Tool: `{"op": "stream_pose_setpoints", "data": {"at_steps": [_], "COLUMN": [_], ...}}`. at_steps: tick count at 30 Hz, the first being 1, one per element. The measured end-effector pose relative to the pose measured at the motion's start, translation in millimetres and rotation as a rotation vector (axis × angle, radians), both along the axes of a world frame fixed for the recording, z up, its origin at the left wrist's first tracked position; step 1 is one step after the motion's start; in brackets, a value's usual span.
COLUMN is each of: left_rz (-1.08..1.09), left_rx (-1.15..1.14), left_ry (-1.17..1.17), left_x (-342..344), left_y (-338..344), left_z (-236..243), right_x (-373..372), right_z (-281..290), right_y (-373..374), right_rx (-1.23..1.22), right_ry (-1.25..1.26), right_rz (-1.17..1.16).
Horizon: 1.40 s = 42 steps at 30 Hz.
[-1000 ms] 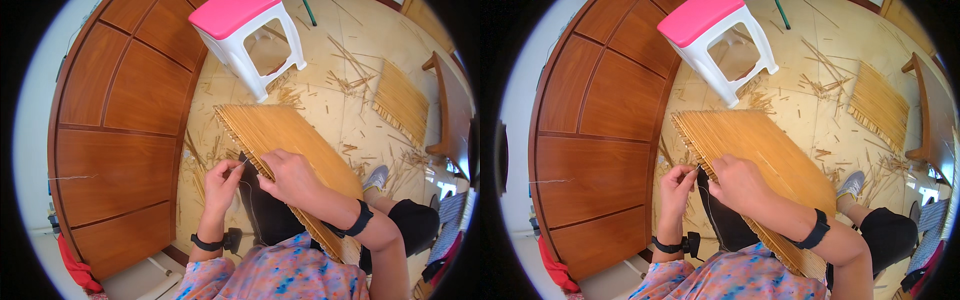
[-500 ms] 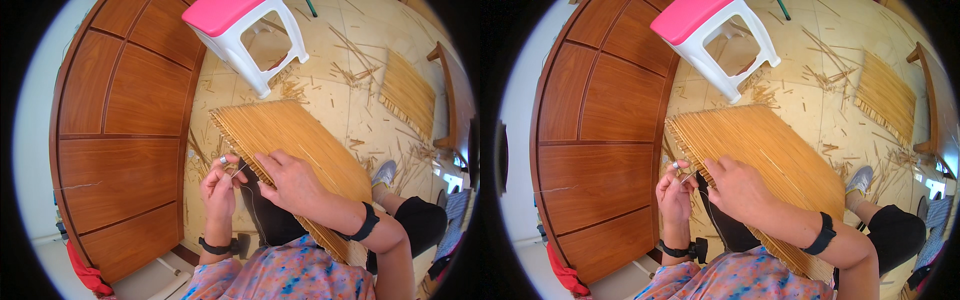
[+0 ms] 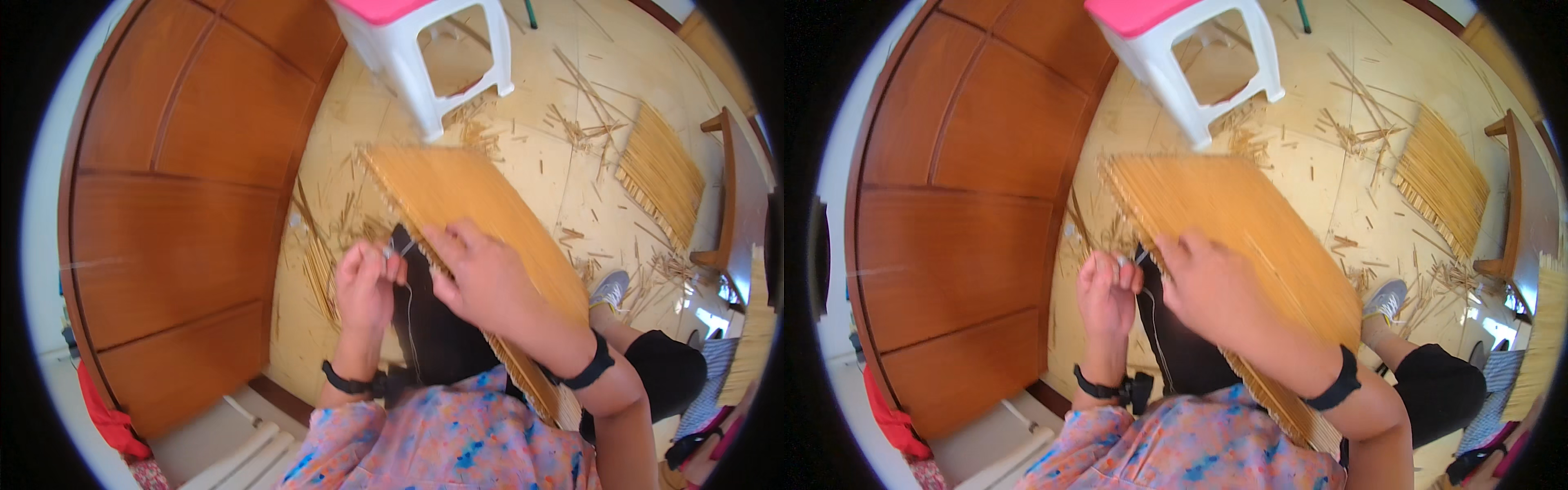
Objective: The person weaves and stitches a thin split-bamboo or reed mat by hand, passing white string or thread through the edges and individual slats to secure them.
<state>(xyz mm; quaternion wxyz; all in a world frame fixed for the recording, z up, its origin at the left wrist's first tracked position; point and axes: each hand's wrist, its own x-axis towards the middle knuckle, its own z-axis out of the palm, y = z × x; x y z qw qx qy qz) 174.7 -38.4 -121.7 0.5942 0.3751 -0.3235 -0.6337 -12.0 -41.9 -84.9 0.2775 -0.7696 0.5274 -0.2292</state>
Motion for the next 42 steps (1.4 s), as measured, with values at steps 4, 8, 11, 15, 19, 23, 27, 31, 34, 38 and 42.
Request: {"op": "stream_pose_setpoints", "data": {"at_steps": [4,8,11,15,19,23,27,31,34,38,42], "left_rz": [0.025,0.142,-0.077,-0.555,-0.666,-0.649,-0.751,-0.786,-0.804,-0.665,-0.413], "left_rx": [0.015,-0.3,-0.436,-0.641,-0.573,-0.582,-0.533,-0.517,-0.467,-0.41,-0.307], "left_ry": [-0.46,-1.261,-1.435,-1.479,-1.382,-1.407,-1.604,-1.546,-1.482,-1.195,-0.883], "left_x": [21.9,58.8,70.0,64.9,37.4,13.0,12.6,18.3,24.3,35.6,33.6], "left_y": [-4.3,18.9,63.5,133.5,178.8,186.9,195.1,179.8,175.1,139.9,84.4], "left_z": [23.9,53.1,60.5,42.4,21.6,0.6,-20.7,-17.6,-19.1,0.0,29.0], "right_x": [-5.7,-4.9,-5.9,-7.1,-6.1,-4.0,4.5,-4.5,-5.3,-16.6,-30.7], "right_z": [-9.6,-5.9,-0.4,0.1,-6.4,-4.9,9.4,-5.1,-10.6,6.6,29.2], "right_y": [-4.7,-4.4,-5.4,-5.2,-6.5,-7.0,1.3,-1.5,-2.7,3.0,8.8], "right_rx": [-0.055,-0.114,-0.053,-0.111,-0.161,-0.222,0.003,-0.145,-0.166,-0.048,0.059], "right_ry": [-0.006,0.042,0.098,0.144,0.161,0.172,0.265,0.223,0.182,0.075,-0.004], "right_rz": [0.015,-0.03,0.019,0.032,0.019,0.004,-0.055,-0.076,-0.06,-0.085,-0.055]}}
